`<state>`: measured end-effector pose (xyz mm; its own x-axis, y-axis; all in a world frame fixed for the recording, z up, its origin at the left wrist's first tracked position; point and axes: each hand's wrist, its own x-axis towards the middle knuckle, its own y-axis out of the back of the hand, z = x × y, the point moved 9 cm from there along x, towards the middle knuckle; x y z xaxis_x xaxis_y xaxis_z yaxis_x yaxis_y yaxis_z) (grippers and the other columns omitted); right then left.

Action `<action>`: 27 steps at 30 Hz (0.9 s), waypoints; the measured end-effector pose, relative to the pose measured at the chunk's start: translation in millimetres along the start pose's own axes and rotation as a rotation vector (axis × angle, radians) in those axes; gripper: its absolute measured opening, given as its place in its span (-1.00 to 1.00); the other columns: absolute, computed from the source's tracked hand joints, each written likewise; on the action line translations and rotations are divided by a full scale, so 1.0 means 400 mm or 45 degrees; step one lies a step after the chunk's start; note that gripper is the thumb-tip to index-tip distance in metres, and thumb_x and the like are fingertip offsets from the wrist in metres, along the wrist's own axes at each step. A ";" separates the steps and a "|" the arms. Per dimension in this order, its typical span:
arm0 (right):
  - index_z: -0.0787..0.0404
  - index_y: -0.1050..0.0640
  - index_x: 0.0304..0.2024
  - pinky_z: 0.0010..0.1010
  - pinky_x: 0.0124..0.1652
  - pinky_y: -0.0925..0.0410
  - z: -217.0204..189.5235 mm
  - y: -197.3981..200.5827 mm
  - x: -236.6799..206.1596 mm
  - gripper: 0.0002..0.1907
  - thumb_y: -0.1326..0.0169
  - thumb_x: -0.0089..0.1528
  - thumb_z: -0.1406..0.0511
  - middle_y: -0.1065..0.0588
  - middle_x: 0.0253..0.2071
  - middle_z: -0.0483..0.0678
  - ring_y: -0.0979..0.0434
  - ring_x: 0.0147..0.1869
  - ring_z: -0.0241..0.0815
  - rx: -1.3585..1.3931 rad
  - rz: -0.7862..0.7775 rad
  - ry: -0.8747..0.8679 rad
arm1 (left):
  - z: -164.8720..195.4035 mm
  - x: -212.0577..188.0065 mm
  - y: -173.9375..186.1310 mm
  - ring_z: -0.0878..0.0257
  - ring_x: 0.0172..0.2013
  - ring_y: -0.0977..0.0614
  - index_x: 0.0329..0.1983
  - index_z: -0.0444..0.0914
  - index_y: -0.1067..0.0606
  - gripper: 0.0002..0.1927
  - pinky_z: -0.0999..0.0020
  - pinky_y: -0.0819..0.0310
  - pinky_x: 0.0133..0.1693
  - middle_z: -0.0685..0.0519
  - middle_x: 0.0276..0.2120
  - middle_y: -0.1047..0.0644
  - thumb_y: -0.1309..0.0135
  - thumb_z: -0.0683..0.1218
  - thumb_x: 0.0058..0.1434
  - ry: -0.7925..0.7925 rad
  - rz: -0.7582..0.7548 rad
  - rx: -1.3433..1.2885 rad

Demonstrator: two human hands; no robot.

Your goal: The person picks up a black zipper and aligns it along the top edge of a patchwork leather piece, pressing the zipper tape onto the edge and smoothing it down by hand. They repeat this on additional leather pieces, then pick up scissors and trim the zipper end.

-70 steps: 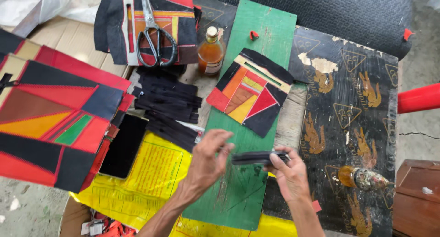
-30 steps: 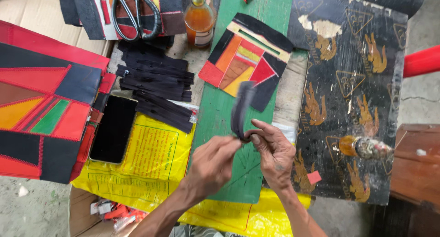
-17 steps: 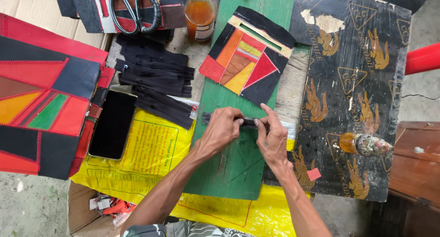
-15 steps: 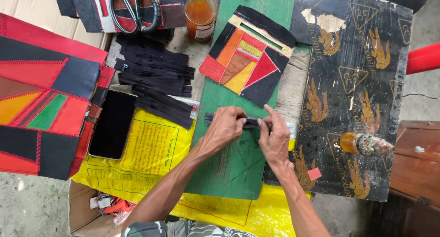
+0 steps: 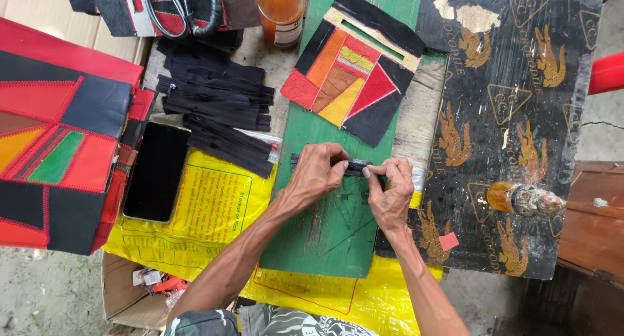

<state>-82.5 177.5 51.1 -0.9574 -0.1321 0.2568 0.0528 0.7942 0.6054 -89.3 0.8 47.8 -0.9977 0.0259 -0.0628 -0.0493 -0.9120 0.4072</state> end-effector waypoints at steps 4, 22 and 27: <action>0.27 -0.63 -0.28 -0.30 -0.20 -0.32 0.022 0.003 -0.002 -0.87 -0.31 0.13 0.40 -0.40 -0.26 -0.01 -0.44 -0.13 -0.08 0.134 -0.016 -0.232 | 0.002 -0.008 0.006 -0.09 -0.38 -0.69 -0.30 -0.41 -0.61 -0.81 0.13 -0.55 -0.26 -0.25 -0.41 -0.62 -0.09 -0.19 0.11 -0.028 0.010 -0.003; 0.17 -0.69 -0.17 -0.29 -0.15 -0.30 -0.072 -0.037 0.016 -0.74 -0.37 0.07 0.42 -0.42 -0.28 -0.06 -0.36 -0.14 -0.10 0.028 -0.036 0.234 | 0.007 -0.080 0.146 -0.06 -0.21 -0.58 -0.14 -0.34 -0.56 -0.78 0.11 -0.48 -0.18 -0.12 -0.27 -0.50 -0.23 -0.21 0.14 -0.208 0.364 0.408; 0.14 -0.70 -0.19 -0.30 -0.17 -0.28 -0.068 -0.039 0.014 -0.77 -0.36 0.09 0.42 -0.42 -0.29 -0.06 -0.35 -0.16 -0.11 0.012 -0.055 0.226 | -0.003 -0.070 0.139 -0.03 -0.17 -0.55 -0.14 -0.34 -0.57 -0.78 0.13 -0.46 -0.15 -0.11 -0.22 -0.47 -0.25 -0.20 0.16 -0.221 0.374 0.464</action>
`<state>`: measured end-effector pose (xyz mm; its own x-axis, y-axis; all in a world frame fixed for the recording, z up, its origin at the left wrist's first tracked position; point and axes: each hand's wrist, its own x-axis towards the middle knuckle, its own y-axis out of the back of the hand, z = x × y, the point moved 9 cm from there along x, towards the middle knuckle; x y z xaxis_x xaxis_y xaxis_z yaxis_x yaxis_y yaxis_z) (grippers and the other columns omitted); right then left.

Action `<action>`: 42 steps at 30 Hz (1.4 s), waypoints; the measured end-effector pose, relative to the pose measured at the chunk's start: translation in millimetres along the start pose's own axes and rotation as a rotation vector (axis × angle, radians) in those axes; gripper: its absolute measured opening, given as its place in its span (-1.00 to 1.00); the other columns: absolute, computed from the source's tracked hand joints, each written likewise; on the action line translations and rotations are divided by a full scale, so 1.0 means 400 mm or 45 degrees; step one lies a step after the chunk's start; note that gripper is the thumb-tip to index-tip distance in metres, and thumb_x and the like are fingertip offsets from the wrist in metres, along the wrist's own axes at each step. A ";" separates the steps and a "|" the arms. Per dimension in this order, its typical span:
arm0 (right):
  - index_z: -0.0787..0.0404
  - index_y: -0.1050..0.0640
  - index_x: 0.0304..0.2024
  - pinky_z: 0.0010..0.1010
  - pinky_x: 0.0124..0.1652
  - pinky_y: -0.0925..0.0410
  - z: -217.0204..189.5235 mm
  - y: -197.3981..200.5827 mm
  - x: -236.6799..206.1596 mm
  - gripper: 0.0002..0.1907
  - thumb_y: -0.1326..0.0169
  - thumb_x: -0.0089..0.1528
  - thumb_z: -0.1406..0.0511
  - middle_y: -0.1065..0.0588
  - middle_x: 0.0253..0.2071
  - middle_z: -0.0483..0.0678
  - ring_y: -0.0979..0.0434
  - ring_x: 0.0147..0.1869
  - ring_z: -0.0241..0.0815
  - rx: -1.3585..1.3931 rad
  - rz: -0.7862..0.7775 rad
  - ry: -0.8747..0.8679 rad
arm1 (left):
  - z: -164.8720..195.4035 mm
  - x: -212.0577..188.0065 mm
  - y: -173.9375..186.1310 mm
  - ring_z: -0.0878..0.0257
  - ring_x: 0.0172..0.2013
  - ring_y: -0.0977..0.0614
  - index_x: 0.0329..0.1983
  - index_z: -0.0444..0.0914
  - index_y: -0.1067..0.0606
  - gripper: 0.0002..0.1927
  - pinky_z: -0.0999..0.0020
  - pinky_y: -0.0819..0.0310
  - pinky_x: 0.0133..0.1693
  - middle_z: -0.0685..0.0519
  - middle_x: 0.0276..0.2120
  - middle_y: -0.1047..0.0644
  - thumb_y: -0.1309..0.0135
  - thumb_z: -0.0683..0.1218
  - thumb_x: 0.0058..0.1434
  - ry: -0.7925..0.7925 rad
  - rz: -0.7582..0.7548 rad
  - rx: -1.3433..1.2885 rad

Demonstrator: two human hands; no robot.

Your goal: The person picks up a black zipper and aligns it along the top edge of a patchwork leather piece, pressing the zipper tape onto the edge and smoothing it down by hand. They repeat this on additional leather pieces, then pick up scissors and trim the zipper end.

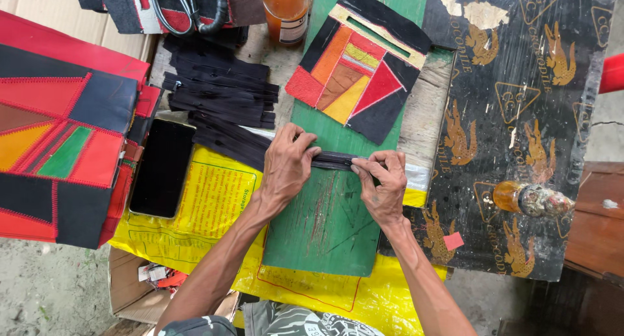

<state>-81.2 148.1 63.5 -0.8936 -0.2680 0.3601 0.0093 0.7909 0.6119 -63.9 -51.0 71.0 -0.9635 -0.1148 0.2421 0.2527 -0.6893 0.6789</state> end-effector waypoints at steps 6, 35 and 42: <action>0.15 -0.69 -0.19 -0.31 -0.17 -0.28 0.006 0.006 -0.005 -0.78 -0.36 0.10 0.42 -0.41 -0.29 -0.07 -0.36 -0.16 -0.12 0.013 0.021 -0.022 | -0.019 0.000 0.017 -0.02 -0.16 -0.55 -0.13 -0.36 -0.57 -0.74 0.15 -0.46 -0.14 -0.11 -0.22 -0.47 -0.29 -0.19 0.13 0.002 -0.034 -0.109; 0.42 -0.56 0.07 -0.21 -0.08 -0.44 0.039 0.024 0.132 -0.68 -0.13 0.24 0.56 -0.53 -0.17 0.11 -0.57 -0.09 0.08 -0.358 -0.158 0.396 | 0.158 0.161 -0.206 -0.11 -0.04 -0.51 -0.07 -0.42 -0.45 -0.46 0.05 -0.38 -0.07 -0.23 -0.12 -0.48 -0.23 -0.02 -0.07 -0.718 -0.273 0.404; 0.36 -0.40 0.28 -0.27 0.18 -0.43 0.082 0.173 0.096 -0.60 -0.12 0.43 0.36 -0.50 0.15 0.07 -0.55 0.14 -0.11 0.374 0.332 -0.190 | 0.296 0.254 -0.081 0.00 -0.15 -0.63 0.23 -0.50 -0.38 -0.51 0.18 -0.55 -0.13 -0.19 -0.05 -0.51 -0.06 -0.21 0.24 -0.832 -0.068 0.456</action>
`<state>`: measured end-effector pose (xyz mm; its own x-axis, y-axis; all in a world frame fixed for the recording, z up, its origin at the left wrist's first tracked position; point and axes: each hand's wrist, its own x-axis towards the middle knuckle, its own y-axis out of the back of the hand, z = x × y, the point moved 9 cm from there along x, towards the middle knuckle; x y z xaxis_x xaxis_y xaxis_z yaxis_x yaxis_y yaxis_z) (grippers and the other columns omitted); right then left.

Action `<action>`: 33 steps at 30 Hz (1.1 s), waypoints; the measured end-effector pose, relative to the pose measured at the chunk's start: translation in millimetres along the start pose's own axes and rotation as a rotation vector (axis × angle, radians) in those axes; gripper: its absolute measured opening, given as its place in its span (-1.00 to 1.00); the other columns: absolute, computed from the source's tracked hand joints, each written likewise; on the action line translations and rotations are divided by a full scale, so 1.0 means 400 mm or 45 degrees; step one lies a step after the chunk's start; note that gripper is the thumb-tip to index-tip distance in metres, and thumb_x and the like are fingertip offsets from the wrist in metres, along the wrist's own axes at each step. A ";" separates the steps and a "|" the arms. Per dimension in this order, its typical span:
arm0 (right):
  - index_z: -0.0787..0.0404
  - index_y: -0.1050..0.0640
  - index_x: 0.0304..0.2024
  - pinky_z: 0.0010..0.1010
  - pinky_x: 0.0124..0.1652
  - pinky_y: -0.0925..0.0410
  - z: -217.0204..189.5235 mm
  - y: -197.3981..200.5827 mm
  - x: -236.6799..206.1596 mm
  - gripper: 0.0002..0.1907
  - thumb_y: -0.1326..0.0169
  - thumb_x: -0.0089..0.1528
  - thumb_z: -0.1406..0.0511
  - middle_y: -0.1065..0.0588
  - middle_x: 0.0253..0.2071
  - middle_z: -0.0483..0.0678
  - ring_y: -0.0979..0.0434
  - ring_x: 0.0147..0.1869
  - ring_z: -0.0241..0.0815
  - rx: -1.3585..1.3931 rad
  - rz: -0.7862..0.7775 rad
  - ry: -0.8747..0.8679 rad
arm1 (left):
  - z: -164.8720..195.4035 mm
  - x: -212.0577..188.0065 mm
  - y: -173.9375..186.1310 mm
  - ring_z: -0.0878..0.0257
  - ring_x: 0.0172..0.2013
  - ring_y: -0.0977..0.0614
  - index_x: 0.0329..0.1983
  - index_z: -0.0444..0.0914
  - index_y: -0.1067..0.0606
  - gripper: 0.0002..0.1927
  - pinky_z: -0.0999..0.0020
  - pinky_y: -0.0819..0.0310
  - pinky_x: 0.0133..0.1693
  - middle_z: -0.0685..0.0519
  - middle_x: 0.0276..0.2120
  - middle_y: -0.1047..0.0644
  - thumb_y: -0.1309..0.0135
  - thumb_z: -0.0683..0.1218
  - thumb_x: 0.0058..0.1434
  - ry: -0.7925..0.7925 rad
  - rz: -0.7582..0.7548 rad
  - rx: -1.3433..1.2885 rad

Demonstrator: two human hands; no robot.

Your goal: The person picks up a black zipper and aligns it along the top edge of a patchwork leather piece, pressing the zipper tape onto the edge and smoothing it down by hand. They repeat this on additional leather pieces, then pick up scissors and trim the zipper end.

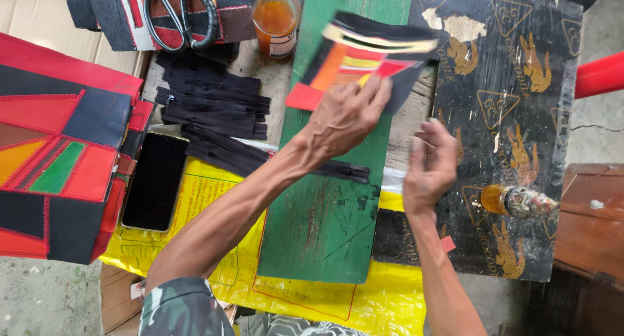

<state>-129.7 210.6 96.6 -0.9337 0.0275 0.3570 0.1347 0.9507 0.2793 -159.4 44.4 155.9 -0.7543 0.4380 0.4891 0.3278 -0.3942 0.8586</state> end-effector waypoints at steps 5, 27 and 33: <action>0.24 -0.28 0.38 -0.16 0.32 -0.36 0.009 0.020 -0.059 -0.30 -0.25 0.26 0.24 -0.45 0.27 0.11 -0.50 0.32 0.00 1.432 -0.132 -0.728 | 0.033 -0.170 0.230 0.14 0.01 -0.66 0.28 -0.36 -0.42 -0.57 0.36 -0.61 -0.02 -0.15 0.07 -0.57 -0.06 -0.40 0.34 0.519 0.509 -0.856; 0.45 -0.43 0.17 -0.38 0.10 -0.43 0.134 -0.022 -0.399 -0.54 -0.18 0.22 0.49 -0.58 0.03 0.11 -0.59 0.04 -0.23 0.783 -0.326 -1.039 | 0.058 -0.701 -0.088 0.34 -0.07 -0.62 0.20 -0.42 -0.49 -0.59 0.40 -0.54 0.00 0.00 -0.02 -0.63 -0.14 -0.22 0.28 1.596 -0.113 -1.991; 0.41 -0.37 0.21 -0.40 0.09 -0.43 0.149 -0.020 -0.388 -0.53 -0.11 0.25 0.44 -0.59 0.03 0.10 -0.59 0.07 -0.25 0.779 -0.346 -1.123 | 0.027 -0.663 -0.091 0.37 -0.03 -0.60 0.23 -0.41 -0.45 -0.58 0.43 -0.51 0.04 0.00 0.02 -0.61 -0.11 -0.21 0.31 1.485 0.028 -2.049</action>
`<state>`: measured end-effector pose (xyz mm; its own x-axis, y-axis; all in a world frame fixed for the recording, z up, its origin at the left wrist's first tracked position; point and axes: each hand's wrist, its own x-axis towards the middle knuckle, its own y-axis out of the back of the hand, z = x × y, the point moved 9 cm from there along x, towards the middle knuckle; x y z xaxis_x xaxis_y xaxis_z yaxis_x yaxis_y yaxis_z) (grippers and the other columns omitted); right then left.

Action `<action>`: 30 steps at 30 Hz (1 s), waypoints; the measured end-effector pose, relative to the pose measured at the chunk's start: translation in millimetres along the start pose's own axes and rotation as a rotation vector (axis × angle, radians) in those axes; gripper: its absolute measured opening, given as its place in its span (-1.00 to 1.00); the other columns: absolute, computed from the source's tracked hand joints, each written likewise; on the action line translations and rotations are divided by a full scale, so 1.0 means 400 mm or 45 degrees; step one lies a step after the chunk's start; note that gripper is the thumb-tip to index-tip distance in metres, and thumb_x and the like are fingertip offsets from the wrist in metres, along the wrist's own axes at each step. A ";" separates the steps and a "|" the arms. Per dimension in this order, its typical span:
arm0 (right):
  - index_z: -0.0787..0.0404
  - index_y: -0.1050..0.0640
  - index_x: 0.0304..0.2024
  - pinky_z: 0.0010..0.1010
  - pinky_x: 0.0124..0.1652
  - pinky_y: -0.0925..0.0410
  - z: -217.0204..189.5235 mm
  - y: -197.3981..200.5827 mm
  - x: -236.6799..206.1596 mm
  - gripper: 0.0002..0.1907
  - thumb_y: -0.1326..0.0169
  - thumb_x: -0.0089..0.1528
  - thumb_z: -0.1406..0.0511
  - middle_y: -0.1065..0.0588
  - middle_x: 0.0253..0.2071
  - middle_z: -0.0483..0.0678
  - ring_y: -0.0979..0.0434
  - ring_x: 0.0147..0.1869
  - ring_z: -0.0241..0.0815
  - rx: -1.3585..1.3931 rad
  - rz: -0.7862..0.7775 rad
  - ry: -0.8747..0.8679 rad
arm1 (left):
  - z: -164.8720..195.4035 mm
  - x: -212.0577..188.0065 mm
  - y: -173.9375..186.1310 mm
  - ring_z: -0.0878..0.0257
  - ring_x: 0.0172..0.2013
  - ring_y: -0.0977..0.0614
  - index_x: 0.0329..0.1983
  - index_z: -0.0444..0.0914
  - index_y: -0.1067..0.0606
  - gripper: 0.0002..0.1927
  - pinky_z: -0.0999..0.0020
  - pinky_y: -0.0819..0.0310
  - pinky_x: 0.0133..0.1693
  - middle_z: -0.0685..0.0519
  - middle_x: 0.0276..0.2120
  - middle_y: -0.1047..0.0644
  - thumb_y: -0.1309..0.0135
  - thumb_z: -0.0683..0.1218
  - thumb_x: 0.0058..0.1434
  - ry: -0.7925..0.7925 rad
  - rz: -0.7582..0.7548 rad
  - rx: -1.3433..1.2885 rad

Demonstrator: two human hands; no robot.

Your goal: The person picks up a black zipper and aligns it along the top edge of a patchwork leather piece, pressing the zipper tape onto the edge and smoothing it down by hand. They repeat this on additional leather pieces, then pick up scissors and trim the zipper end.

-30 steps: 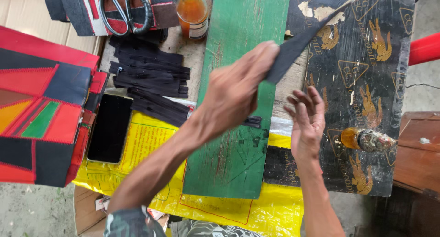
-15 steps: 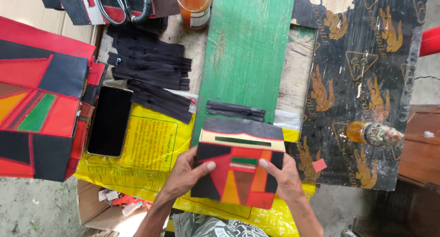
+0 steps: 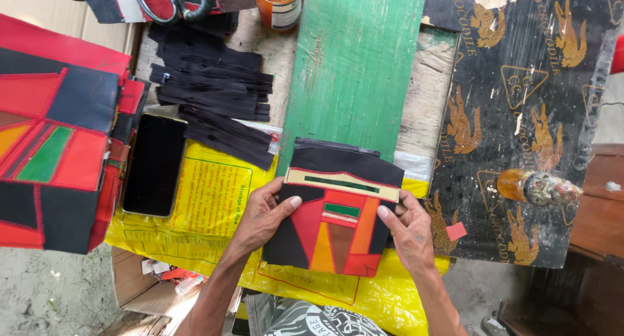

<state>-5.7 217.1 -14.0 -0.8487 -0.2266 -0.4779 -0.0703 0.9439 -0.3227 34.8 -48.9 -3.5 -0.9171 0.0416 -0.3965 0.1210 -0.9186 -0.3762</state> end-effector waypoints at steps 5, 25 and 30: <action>0.44 -0.38 0.26 -0.45 0.08 -0.38 -0.025 0.022 0.026 -0.53 -0.10 0.32 0.42 -0.57 0.07 0.10 -0.55 0.09 -0.27 -0.082 0.019 0.097 | 0.000 0.011 -0.002 0.36 -0.02 -0.61 0.22 -0.40 -0.44 -0.57 0.42 -0.53 0.04 0.00 0.01 -0.61 -0.12 -0.22 0.28 0.037 0.012 -0.041; 0.42 -0.49 0.05 -0.47 0.05 -0.40 -0.019 0.028 0.034 -0.68 -0.14 0.27 0.38 -0.61 -0.07 0.00 -0.57 0.00 -0.32 -0.365 -0.114 -0.075 | -0.022 0.029 0.018 0.46 -0.28 -0.62 -0.10 -0.34 -0.64 -0.74 0.47 -0.58 -0.21 0.09 -0.29 -0.69 -0.28 -0.14 0.16 0.134 0.101 0.345; 0.43 -0.55 -0.03 -0.52 -0.09 -0.43 -0.056 0.033 0.073 -0.74 -0.19 0.28 0.40 -0.58 -0.18 -0.06 -0.55 -0.14 -0.35 -0.422 0.048 0.082 | 0.015 0.052 0.004 0.44 -0.27 -0.64 -0.08 -0.34 -0.62 -0.75 0.48 -0.59 -0.19 0.10 -0.27 -0.70 -0.25 -0.17 0.19 0.062 0.107 0.403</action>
<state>-43.2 228.4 -14.0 -0.8844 -0.1843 -0.4287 -0.1957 0.9805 -0.0178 13.5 -51.8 -7.5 -0.8887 -0.0278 -0.4576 0.0644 -0.9958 -0.0646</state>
